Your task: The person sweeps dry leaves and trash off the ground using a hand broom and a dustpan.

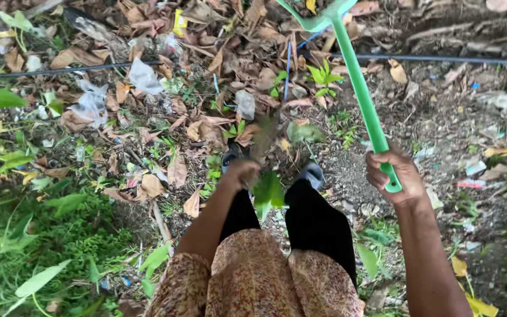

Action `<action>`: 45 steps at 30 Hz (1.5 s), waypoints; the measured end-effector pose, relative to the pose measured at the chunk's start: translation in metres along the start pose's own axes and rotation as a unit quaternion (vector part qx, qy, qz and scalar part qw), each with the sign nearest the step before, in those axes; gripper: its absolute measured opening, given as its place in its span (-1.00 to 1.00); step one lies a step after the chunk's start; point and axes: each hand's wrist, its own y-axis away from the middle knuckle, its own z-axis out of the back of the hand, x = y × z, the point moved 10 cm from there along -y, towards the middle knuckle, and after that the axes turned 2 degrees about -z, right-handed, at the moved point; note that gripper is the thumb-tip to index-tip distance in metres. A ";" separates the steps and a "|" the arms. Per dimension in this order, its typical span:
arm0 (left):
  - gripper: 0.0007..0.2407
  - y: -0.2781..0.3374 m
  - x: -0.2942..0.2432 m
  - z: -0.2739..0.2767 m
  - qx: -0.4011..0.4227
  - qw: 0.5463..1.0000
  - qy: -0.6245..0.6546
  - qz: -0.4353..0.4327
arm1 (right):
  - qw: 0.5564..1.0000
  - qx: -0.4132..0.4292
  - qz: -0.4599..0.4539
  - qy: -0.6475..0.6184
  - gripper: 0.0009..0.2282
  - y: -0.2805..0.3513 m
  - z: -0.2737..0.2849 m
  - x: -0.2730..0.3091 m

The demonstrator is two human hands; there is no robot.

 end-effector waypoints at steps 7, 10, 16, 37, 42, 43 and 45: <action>-0.61 0.090 -0.144 0.097 -0.312 0.927 -0.042 -0.204 | 0.998 -0.057 0.027 0.015 -0.58 0.010 0.028 0.001; -0.63 0.109 -0.108 0.083 -0.244 0.947 -0.051 -0.205 | 0.999 -0.016 0.029 0.034 -0.64 0.006 0.042 0.011; -0.64 0.055 0.051 -0.091 0.045 0.972 -0.225 -0.053 | 0.998 -0.055 0.015 0.030 -0.63 -0.008 0.057 0.010; -0.75 0.033 -0.030 -0.051 -0.020 0.995 -0.033 -0.091 | 0.999 0.022 -0.008 -0.048 -0.78 -0.166 0.011 -0.018; -0.82 -0.053 -0.017 -0.110 0.023 0.990 -0.134 0.043 | 0.999 0.048 -0.016 -0.017 -0.76 -0.179 -0.006 -0.003; -0.88 -0.085 -0.058 -0.088 0.006 0.987 -0.160 -0.014 | 1.000 0.021 -0.004 0.015 -0.70 -0.176 -0.003 0.003; -0.84 -0.132 -0.177 -0.021 -0.120 0.955 -0.206 -0.178 | 0.999 0.011 -0.007 0.036 -0.69 -0.167 -0.006 0.005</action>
